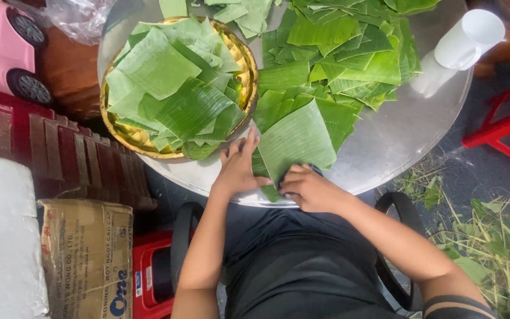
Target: Cleaning and wiping banana leaves with a cloth before stacking them
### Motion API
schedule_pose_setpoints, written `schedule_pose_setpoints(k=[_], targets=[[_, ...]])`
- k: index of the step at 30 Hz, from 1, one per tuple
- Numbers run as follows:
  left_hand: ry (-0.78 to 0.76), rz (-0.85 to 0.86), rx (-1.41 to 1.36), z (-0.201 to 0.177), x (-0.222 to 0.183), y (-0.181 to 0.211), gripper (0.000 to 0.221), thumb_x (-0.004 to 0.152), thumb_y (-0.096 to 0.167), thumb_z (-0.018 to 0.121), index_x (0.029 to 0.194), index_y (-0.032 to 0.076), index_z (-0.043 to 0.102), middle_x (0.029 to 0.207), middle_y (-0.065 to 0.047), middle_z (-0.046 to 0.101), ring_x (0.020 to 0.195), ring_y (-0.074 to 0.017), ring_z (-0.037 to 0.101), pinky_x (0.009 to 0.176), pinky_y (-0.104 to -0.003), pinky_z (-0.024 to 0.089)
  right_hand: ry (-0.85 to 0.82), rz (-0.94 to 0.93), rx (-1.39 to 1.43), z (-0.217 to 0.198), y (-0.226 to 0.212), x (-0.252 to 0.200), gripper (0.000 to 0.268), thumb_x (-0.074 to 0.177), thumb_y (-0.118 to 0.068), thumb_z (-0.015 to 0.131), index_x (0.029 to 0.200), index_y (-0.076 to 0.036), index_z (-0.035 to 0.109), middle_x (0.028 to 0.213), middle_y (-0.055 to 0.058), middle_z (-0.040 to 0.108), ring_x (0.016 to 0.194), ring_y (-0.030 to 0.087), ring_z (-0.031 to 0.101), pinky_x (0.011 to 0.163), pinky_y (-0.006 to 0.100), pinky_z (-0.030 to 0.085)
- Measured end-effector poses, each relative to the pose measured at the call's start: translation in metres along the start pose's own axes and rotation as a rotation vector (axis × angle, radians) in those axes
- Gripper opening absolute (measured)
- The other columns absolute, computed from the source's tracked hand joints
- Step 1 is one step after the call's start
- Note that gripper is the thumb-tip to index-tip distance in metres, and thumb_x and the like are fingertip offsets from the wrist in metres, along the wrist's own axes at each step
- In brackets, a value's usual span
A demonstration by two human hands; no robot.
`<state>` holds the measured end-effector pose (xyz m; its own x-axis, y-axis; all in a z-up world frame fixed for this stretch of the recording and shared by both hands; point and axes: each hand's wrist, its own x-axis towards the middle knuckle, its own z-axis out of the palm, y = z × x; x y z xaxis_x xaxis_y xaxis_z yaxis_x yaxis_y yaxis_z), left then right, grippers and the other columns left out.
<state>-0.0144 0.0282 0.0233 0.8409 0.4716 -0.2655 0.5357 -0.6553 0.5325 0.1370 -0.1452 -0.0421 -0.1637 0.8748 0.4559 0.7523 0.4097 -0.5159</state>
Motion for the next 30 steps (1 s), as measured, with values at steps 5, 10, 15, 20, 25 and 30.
schedule_pose_setpoints(k=[5,10,15,20,25,30], targets=[[0.052,-0.035,-0.008,0.000,-0.011,0.026,0.132,0.074,0.035,0.090,0.163,0.006,-0.003,0.160,-0.015,0.043,0.153,-0.0399,0.022,0.119,-0.067,0.007,0.205,0.072,0.117,-0.016,0.012,0.035,0.011,0.095,-0.012,0.068,0.101,-0.010,0.077,0.100,0.009,0.073,0.089,0.033,0.063,0.076,0.043,0.049],[0.008,-0.077,0.101,0.009,-0.003,0.025,0.134,0.077,0.034,0.089,0.162,0.002,-0.009,0.160,-0.019,0.042,0.154,-0.0398,0.017,0.118,-0.069,0.006,0.219,0.192,-0.448,0.039,0.045,0.061,0.027,0.088,-0.020,0.073,0.114,-0.014,0.074,0.119,0.003,0.068,0.101,0.029,0.061,0.079,0.045,0.050],[-0.015,-0.133,0.146,0.004,-0.003,0.032,0.136,0.078,0.038,0.088,0.163,0.003,-0.012,0.159,-0.019,0.044,0.155,-0.0378,0.016,0.118,-0.067,0.006,0.025,0.417,-0.544,0.045,0.088,0.054,0.034,0.095,-0.018,0.060,0.128,-0.016,0.068,0.132,0.004,0.062,0.120,0.032,0.050,0.091,0.056,0.048],[0.000,-0.142,0.190,0.009,-0.001,0.033,0.141,0.075,0.041,0.090,0.162,0.005,-0.015,0.155,-0.020,0.047,0.154,-0.0378,0.018,0.117,-0.067,0.007,0.175,0.568,-0.642,0.008,0.171,0.037,0.024,0.095,-0.023,0.068,0.117,-0.021,0.075,0.124,-0.004,0.062,0.117,0.028,0.052,0.085,0.046,0.050],[0.015,-0.142,0.185,0.012,0.003,0.026,0.145,0.072,0.041,0.092,0.162,0.006,-0.017,0.154,-0.021,0.048,0.154,-0.0373,0.018,0.118,-0.066,0.007,0.300,0.536,-0.679,0.014,0.168,0.048,0.017,0.091,-0.022,0.072,0.107,-0.018,0.077,0.112,-0.003,0.060,0.108,0.028,0.054,0.079,0.044,0.052],[-0.015,-0.167,0.194,0.022,0.013,0.013,0.147,0.070,0.045,0.092,0.161,0.005,-0.016,0.160,-0.014,0.044,0.155,-0.0346,0.016,0.118,-0.066,0.006,0.033,0.356,-0.617,0.066,0.062,0.071,0.027,0.089,-0.014,0.066,0.116,-0.009,0.069,0.114,0.005,0.056,0.104,0.027,0.049,0.080,0.040,0.040]])
